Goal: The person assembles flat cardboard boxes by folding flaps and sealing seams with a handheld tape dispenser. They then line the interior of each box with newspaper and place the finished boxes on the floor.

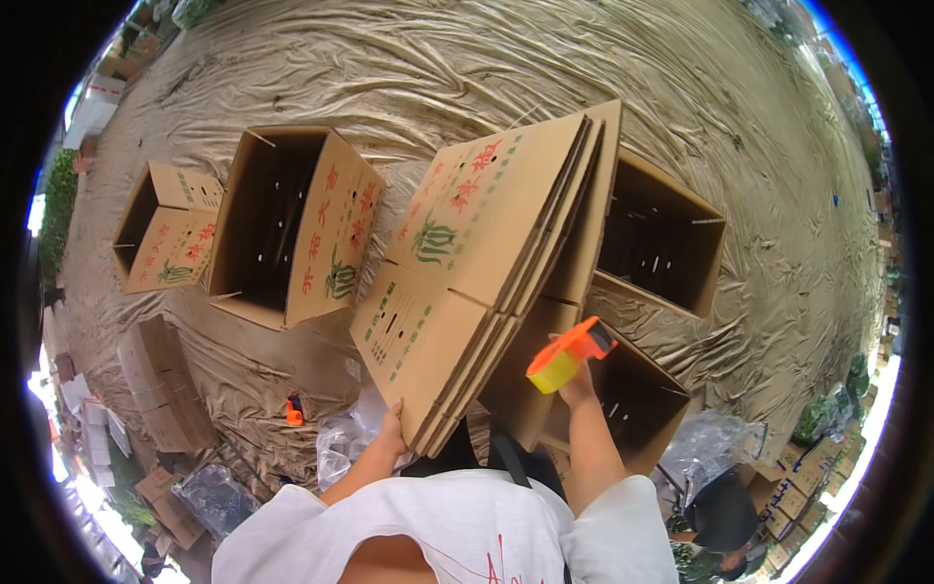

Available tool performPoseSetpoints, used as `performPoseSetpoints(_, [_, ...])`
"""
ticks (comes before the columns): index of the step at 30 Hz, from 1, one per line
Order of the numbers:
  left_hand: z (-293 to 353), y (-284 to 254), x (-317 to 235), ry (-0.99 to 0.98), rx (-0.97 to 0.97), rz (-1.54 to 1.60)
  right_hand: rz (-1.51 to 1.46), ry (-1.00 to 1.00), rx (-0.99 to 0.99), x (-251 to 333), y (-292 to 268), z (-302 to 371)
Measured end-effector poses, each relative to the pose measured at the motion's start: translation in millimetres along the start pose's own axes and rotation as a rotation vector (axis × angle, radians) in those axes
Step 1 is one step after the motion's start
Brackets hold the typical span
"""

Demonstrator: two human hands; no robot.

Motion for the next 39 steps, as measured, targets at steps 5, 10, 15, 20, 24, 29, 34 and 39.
performPoseSetpoints(5, [-15.7,84.7,61.1,-0.102,0.291,-0.003,-0.240,-0.059,0.043,10.3,31.5,-12.2])
performPoseSetpoints(10, [-90.7,91.6,127.6,-0.180,0.346,-0.479,-0.169,-0.146,0.075,20.2,17.6,-11.7])
performPoseSetpoints(15, [-72.8,58.1,130.4,0.048,-0.339,-0.682,-0.005,-0.049,0.041,-7.4,13.1,7.7])
performPoseSetpoints(20, [-93.0,-5.2,115.8,0.137,-0.226,-0.809,0.040,-0.282,0.007,-1.0,36.7,-8.9])
performPoseSetpoints(24, [-49.9,4.6,123.9,0.126,-0.149,-1.059,0.226,-0.143,-0.254,-12.3,-0.1,-28.7])
performPoseSetpoints(29, [6.4,21.6,104.0,0.859,0.126,-2.000,0.141,-0.393,-0.026,-9.8,2.5,-27.4])
performPoseSetpoints(34, [94.1,-30.9,45.7,0.920,0.056,-2.069,0.385,-0.171,-0.382,27.8,-28.4,-18.6])
performPoseSetpoints(39, [214.6,-52.2,-22.6,0.710,-0.263,-1.963,0.019,-0.085,-0.495,80.0,-20.3,-33.1])
Point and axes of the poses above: each hand's wrist, its own z-axis away from the middle knuckle, its own y-axis out of the palm, x = y × z, the point moved 8 cm from there along -z, towards the middle knuckle
